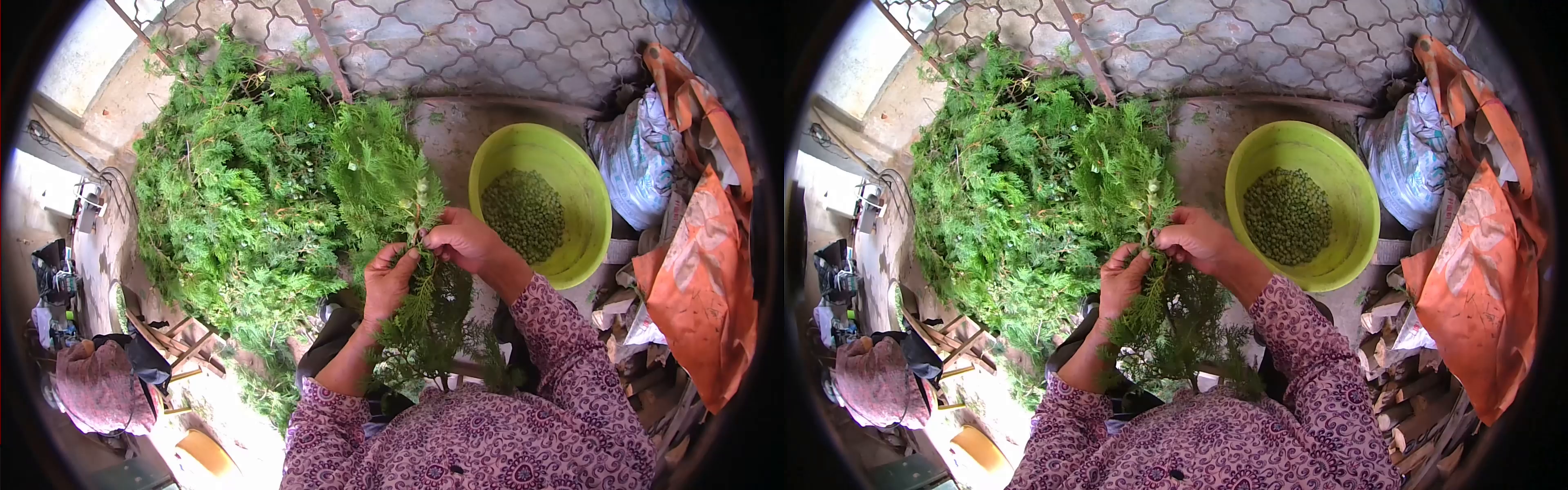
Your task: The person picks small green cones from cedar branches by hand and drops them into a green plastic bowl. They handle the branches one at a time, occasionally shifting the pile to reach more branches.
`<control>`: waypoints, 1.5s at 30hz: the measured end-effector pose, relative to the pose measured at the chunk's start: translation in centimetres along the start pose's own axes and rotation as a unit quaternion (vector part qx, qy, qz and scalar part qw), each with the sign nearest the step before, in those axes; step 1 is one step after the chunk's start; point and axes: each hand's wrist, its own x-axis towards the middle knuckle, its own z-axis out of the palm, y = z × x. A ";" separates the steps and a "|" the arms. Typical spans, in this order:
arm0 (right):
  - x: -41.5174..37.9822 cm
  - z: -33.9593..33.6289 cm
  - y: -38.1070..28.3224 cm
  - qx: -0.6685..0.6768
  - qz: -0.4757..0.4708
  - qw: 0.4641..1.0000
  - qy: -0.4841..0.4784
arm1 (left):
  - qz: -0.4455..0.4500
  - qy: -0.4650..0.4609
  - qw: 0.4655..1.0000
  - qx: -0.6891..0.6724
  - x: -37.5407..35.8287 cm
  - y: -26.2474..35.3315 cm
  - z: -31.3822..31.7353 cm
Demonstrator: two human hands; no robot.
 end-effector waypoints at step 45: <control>-2.0 0.0 -2.0 -0.261 -0.104 0.959 -0.023 | -0.040 -0.091 0.995 0.012 0.1 0.6 0.1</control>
